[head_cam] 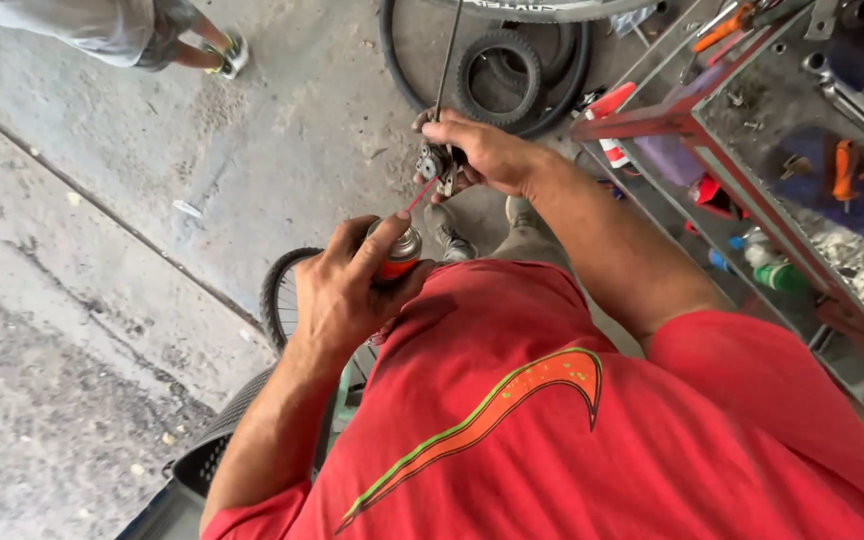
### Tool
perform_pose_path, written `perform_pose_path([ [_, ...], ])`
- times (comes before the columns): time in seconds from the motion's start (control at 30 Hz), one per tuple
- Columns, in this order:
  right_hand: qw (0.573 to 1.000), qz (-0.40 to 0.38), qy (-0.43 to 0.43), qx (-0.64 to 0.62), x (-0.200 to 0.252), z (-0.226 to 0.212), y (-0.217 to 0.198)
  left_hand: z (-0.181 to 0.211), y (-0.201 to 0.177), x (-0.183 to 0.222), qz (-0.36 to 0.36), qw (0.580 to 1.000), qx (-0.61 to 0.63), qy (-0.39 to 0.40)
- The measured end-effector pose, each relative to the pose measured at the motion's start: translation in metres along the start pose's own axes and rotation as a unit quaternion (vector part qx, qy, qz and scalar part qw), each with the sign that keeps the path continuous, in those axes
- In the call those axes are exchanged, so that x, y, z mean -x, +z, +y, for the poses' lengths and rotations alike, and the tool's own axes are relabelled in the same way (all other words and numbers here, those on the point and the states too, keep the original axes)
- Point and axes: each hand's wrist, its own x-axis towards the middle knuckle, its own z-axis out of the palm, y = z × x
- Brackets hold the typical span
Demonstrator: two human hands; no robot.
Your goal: Adjusting and lubricating a bicycle brake caliper using a screwdriver and spray lubricant.
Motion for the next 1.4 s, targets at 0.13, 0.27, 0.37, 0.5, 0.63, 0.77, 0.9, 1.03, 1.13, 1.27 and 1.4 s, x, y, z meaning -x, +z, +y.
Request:
perform_pose_path([
  [0.13, 0.999, -0.041, 0.006, 0.031, 0.001, 0.001, -0.012, 0.017, 0.012, -0.006, 0.025, 0.998, -0.06, -0.014],
  [0.27, 0.997, -0.025, 0.041, 0.062, 0.016, -0.016, -0.015, 0.04, 0.021, -0.014, 0.005, 0.996, -0.079, -0.032],
  [0.37, 0.995, -0.037, 0.046, 0.08, 0.038, -0.043, -0.011, 0.052, 0.032, -0.017, 0.009, 0.996, -0.078, -0.042],
  [0.5, 0.991, -0.057, 0.053, 0.107, 0.019, -0.022, -0.036, 0.062, 0.042, -0.018, 0.024, 0.993, -0.099, -0.064],
  [0.63, 0.994, -0.042, 0.074, 0.065, -0.053, 0.066, -0.112, 0.074, 0.043, -0.021, 0.023, 0.994, -0.085, -0.07],
  [0.77, 0.995, -0.037, 0.067, 0.065, -0.027, 0.041, -0.102, 0.076, 0.052, -0.021, 0.034, 0.993, -0.077, -0.077],
  [0.9, 0.986, -0.028, 0.052, 0.158, 0.04, -0.041, -0.047, 0.08, 0.056, -0.021, 0.043, 0.993, -0.067, -0.087],
  [1.03, 0.987, -0.026, 0.064, 0.143, 0.057, -0.061, -0.028, 0.084, 0.054, -0.021, 0.039, 0.993, -0.046, -0.101],
  [1.13, 0.987, -0.035, 0.069, 0.138, 0.091, -0.108, 0.01, 0.083, 0.055, -0.02, 0.037, 0.993, -0.042, -0.106],
  [1.27, 0.991, -0.044, 0.059, 0.114, 0.077, -0.086, -0.006, 0.083, 0.056, -0.018, 0.037, 0.993, -0.04, -0.109],
  [1.4, 0.994, -0.062, 0.088, 0.037, 0.049, -0.056, -0.034, 0.082, 0.058, -0.016, 0.041, 0.993, -0.043, -0.102],
])
